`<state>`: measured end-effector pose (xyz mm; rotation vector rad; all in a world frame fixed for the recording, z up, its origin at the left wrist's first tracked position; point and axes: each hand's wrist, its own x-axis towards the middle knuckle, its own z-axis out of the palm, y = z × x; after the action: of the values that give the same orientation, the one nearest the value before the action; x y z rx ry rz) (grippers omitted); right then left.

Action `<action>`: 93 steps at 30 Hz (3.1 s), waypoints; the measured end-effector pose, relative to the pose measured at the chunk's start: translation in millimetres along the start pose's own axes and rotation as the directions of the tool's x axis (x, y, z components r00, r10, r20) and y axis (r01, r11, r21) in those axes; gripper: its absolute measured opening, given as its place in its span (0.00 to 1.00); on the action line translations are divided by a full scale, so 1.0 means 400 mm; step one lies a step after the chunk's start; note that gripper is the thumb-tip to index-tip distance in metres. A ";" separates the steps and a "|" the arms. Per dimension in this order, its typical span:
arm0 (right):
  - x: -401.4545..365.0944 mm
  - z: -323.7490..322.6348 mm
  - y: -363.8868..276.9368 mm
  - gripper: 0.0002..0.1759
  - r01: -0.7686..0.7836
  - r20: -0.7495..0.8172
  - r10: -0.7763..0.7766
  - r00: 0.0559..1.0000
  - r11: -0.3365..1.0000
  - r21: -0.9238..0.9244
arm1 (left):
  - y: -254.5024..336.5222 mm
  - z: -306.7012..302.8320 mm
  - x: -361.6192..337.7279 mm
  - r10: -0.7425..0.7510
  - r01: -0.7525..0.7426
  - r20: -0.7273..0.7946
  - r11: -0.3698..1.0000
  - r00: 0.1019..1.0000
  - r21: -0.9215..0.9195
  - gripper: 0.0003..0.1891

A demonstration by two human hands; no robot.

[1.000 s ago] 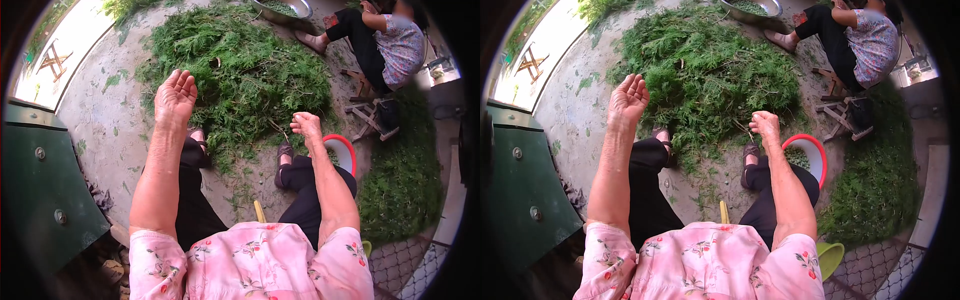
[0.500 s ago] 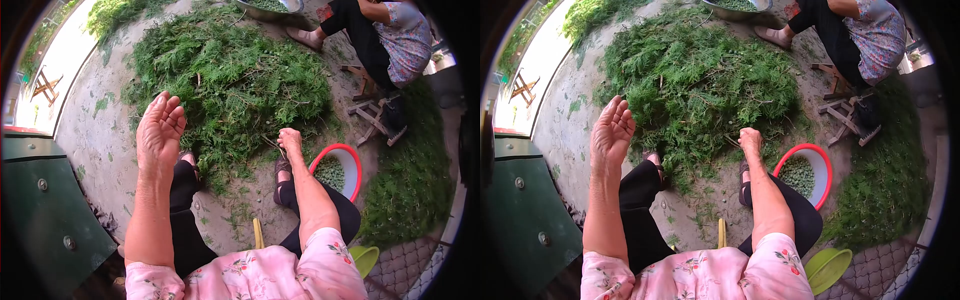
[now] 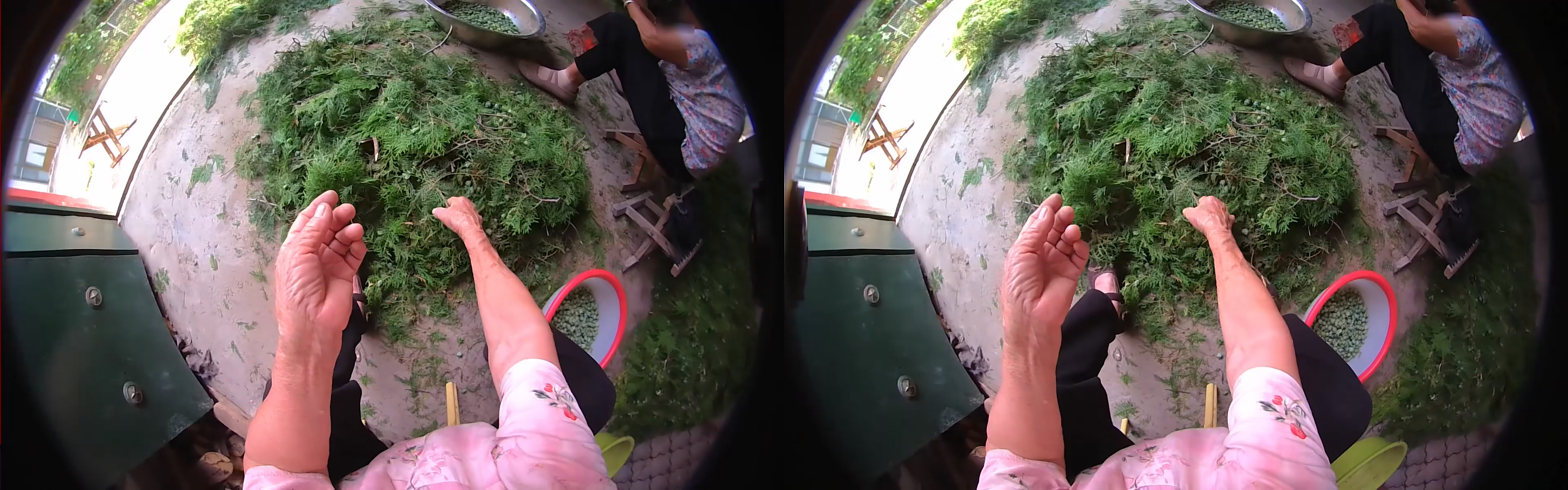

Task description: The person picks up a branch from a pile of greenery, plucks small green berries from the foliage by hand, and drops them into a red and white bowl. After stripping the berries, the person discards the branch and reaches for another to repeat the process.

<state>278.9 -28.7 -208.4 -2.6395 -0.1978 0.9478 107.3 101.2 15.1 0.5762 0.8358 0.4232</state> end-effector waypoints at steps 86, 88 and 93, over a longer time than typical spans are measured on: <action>0.048 -0.097 0.174 0.09 0.094 -0.221 0.183 0.958 0.528 0.844 | -0.038 0.104 -0.019 -0.060 0.006 0.162 0.948 0.985 0.317 0.17; -0.002 -0.129 0.180 0.08 0.072 -0.157 0.177 0.972 0.412 0.908 | -0.035 0.103 -0.017 -0.027 -0.015 0.135 0.954 0.990 0.299 0.17; -0.150 -0.229 0.179 0.08 0.007 0.000 -0.090 0.996 0.080 0.997 | -0.055 0.103 -0.027 -0.066 0.031 0.114 0.959 0.991 0.283 0.14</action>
<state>292.5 -133.6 -131.5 -1.2125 0.3022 0.6842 135.9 65.7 29.5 0.8348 0.7957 0.2214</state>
